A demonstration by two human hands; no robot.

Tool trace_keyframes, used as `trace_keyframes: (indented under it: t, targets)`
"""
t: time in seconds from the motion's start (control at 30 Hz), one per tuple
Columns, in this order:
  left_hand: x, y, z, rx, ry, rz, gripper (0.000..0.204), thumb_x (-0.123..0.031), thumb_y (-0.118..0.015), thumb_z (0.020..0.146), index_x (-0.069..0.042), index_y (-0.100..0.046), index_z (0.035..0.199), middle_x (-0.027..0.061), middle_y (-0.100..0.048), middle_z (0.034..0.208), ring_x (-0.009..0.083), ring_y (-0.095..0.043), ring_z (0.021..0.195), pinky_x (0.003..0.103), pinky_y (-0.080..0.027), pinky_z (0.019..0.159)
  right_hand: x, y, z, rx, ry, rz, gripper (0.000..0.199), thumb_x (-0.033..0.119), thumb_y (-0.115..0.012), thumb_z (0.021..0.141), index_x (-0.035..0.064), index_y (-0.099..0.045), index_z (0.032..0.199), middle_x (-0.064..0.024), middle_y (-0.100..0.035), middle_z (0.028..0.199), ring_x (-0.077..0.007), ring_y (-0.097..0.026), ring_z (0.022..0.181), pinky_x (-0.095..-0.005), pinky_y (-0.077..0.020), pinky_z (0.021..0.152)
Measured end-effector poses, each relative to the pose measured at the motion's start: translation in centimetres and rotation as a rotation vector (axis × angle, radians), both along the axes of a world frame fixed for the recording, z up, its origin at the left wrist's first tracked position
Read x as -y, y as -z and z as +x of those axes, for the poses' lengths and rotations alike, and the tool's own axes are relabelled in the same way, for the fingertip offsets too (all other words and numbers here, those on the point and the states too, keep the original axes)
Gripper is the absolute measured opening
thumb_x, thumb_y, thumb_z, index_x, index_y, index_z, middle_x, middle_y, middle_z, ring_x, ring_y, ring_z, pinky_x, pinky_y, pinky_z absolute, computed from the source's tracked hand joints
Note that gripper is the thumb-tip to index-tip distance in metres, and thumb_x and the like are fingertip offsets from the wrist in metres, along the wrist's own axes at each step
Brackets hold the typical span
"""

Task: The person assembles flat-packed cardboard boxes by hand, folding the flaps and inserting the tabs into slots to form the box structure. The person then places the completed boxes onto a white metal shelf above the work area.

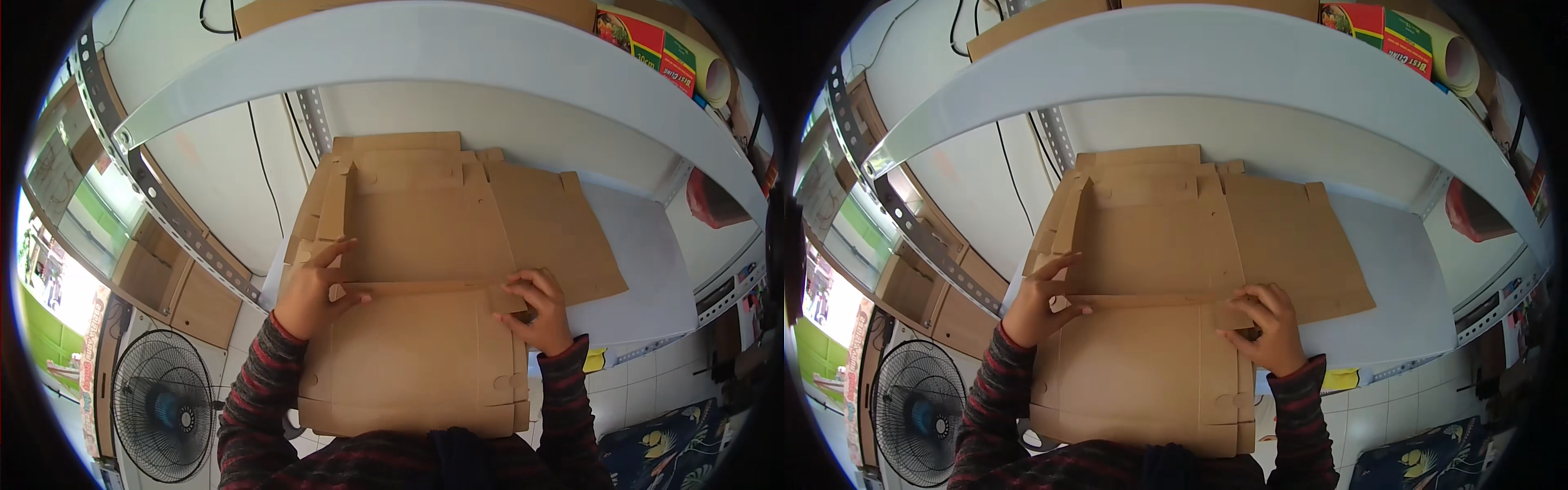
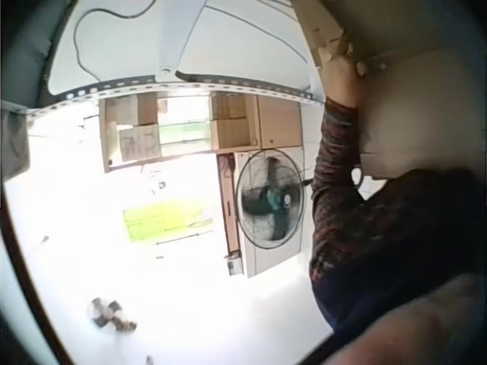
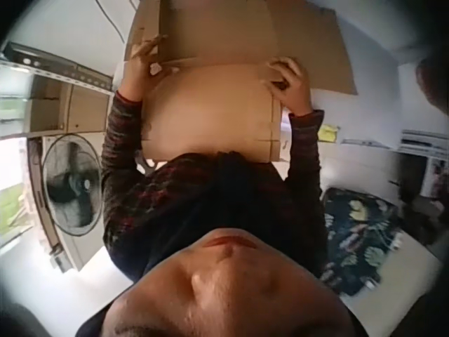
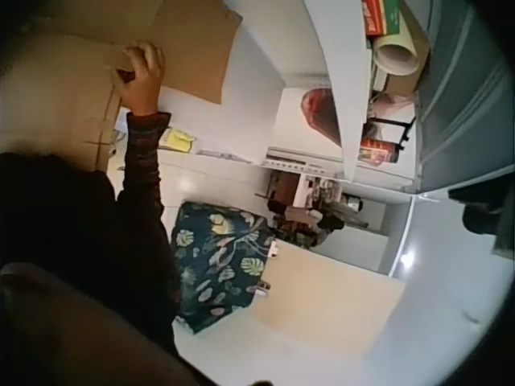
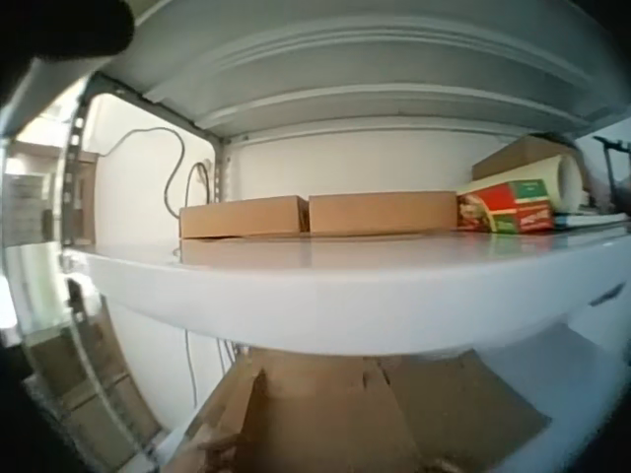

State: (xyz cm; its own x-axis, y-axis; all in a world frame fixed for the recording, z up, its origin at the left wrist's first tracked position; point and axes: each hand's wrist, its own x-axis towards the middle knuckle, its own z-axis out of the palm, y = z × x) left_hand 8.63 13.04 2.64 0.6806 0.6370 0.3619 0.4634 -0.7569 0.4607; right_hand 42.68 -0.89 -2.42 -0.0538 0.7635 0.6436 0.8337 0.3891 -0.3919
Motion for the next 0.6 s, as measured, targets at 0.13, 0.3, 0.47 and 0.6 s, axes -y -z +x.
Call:
trace_keyframes:
  t: [0.13,0.3,0.47,0.6]
  targets:
    - [1.3,-2.4,1.9,-0.221,0.032,0.294,0.049,-0.028,-0.082,0.078,-0.004,-0.066,0.117,0.0228,-0.051,0.139,0.0422,-0.046,0.133,0.046,-0.041,0.107,0.0,0.3,-0.5,0.105,0.088,0.072,0.025,0.005,-0.072,0.066,0.0041,-0.068,0.091,-0.0075,-0.063,0.100,-0.0271,-0.060,0.087,-0.0395,-0.0468,0.076]
    - [1.5,-3.3,6.7,-0.184,0.318,0.224,0.056,-0.025,-0.076,0.082,-0.003,-0.055,0.129,0.0194,-0.056,0.132,0.0385,-0.053,0.123,0.043,-0.045,0.102,-0.6,0.3,-1.1,0.097,0.108,0.152,0.015,-0.001,-0.068,0.071,0.0038,-0.066,0.085,-0.0072,-0.065,0.089,-0.0284,-0.061,0.078,-0.0399,-0.0446,0.071]
    - [1.7,-1.9,11.5,-0.197,0.341,0.113,0.032,-0.017,-0.072,0.082,-0.003,-0.063,0.111,0.0149,-0.067,0.104,0.0339,-0.065,0.092,0.042,-0.053,0.083,-0.5,0.7,-0.6,-0.054,0.150,0.097,0.008,-0.001,-0.068,0.079,0.0018,-0.064,0.085,-0.0097,-0.065,0.081,-0.0288,-0.062,0.077,-0.0395,-0.0442,0.068]
    - [0.8,0.1,11.5,-0.075,0.416,0.039,0.015,-0.013,-0.069,0.082,-0.004,-0.067,0.093,0.0127,-0.068,0.088,0.0325,-0.066,0.083,0.042,-0.053,0.076,-0.6,0.9,-0.3,-0.218,0.135,-0.030,0.009,0.002,-0.070,0.083,0.0007,-0.062,0.087,-0.0116,-0.065,0.078,-0.0283,-0.064,0.071,-0.0364,-0.0471,0.063]
